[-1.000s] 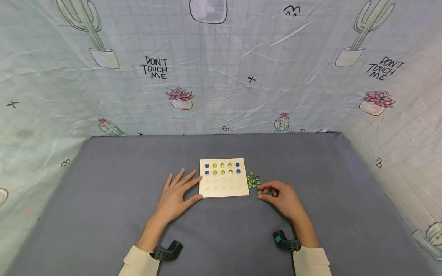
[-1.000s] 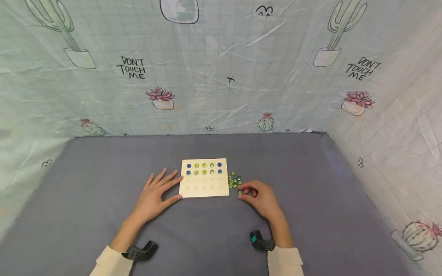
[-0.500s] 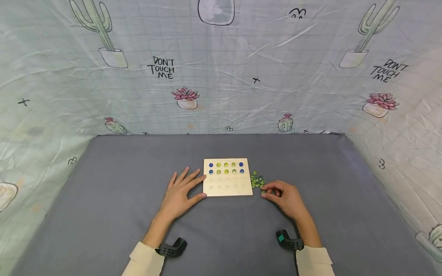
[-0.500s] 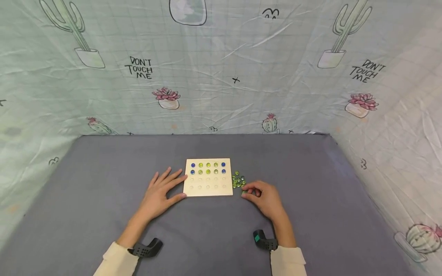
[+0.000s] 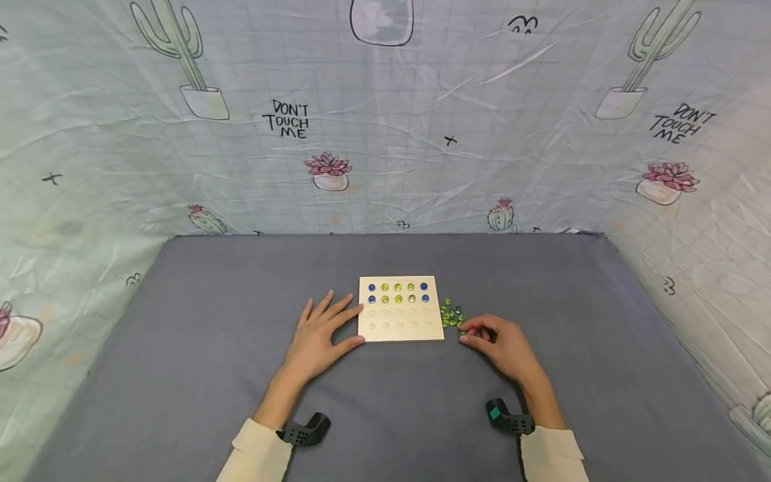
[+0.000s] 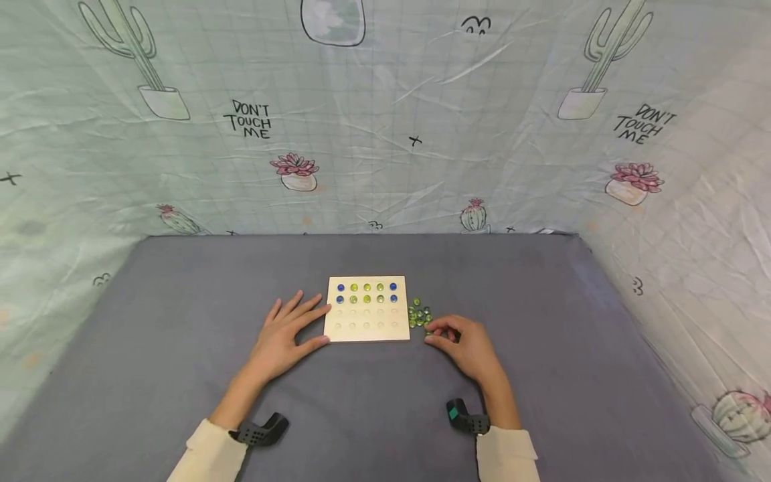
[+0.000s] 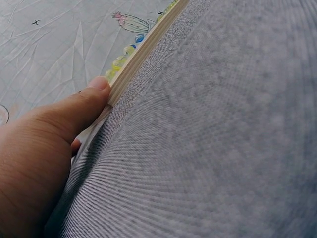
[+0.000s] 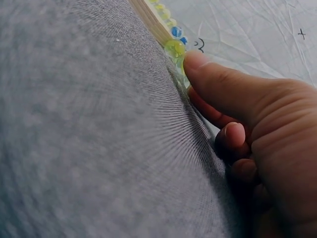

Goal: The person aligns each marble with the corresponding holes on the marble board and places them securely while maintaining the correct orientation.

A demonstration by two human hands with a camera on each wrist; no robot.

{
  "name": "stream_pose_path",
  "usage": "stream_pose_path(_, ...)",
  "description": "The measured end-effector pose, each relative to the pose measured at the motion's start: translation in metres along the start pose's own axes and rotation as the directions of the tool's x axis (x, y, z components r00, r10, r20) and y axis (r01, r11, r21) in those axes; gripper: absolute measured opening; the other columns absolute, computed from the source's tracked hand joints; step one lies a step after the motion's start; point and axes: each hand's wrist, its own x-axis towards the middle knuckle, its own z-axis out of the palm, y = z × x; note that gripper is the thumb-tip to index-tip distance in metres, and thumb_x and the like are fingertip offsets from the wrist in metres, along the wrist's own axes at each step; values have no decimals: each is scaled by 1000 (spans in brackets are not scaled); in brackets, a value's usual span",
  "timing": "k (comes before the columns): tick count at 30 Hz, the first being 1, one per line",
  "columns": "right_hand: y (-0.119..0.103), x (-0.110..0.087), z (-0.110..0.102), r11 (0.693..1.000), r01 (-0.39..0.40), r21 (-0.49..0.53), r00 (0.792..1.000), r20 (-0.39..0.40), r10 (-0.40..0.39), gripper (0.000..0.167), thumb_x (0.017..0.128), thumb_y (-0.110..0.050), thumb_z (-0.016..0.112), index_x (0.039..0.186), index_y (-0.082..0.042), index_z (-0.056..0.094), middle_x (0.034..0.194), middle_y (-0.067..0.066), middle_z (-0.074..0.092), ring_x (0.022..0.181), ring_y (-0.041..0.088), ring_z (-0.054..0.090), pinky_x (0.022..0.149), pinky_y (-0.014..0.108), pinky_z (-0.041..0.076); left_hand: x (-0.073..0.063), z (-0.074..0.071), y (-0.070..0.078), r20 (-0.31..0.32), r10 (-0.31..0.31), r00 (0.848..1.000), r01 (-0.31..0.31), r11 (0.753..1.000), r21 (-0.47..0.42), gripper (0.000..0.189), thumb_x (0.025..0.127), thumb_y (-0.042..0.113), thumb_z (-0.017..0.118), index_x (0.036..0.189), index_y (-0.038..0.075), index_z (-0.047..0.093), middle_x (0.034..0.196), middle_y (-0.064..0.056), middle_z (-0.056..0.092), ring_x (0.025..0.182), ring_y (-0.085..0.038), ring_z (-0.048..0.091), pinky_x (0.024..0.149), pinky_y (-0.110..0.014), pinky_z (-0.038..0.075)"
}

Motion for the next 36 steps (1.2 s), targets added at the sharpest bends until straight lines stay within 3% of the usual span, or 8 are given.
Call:
stream_pose_path(10, -1, 1, -3, 1000, -1, 11, 1000, -20, 1, 14, 82, -21, 77, 95, -20, 73, 71, -7, 55, 62, 11, 46, 53, 24, 38, 7, -1, -2, 8, 4, 1000, -4, 1000, 11, 62, 84, 55, 65, 138, 26, 55, 145, -2, 45, 140, -31, 26, 113, -57, 8)
stream_pose_path(28, -3, 6, 1, 996, -1, 84, 1000, -5, 1, 14, 83, -23, 77, 96, -20, 73, 72, -5, 56, 63, 12, 48, 53, 24, 39, 3, -7, -5, -4, -2, 1000, 2, 1000, 13, 62, 84, 54, 66, 138, 27, 55, 145, -2, 45, 140, -31, 27, 113, -57, 9)
stream_pose_path(36, -2, 0, -2, 995, 25, 93, 999, -27, -23, 12, 83, -20, 76, 94, -18, 73, 72, -5, 57, 59, 12, 46, 51, 22, 39, -1, 3, 0, 7, 1, 1000, -1, 1000, 13, 62, 85, 55, 64, 139, 27, 53, 146, -1, 45, 140, -31, 27, 113, -57, 10)
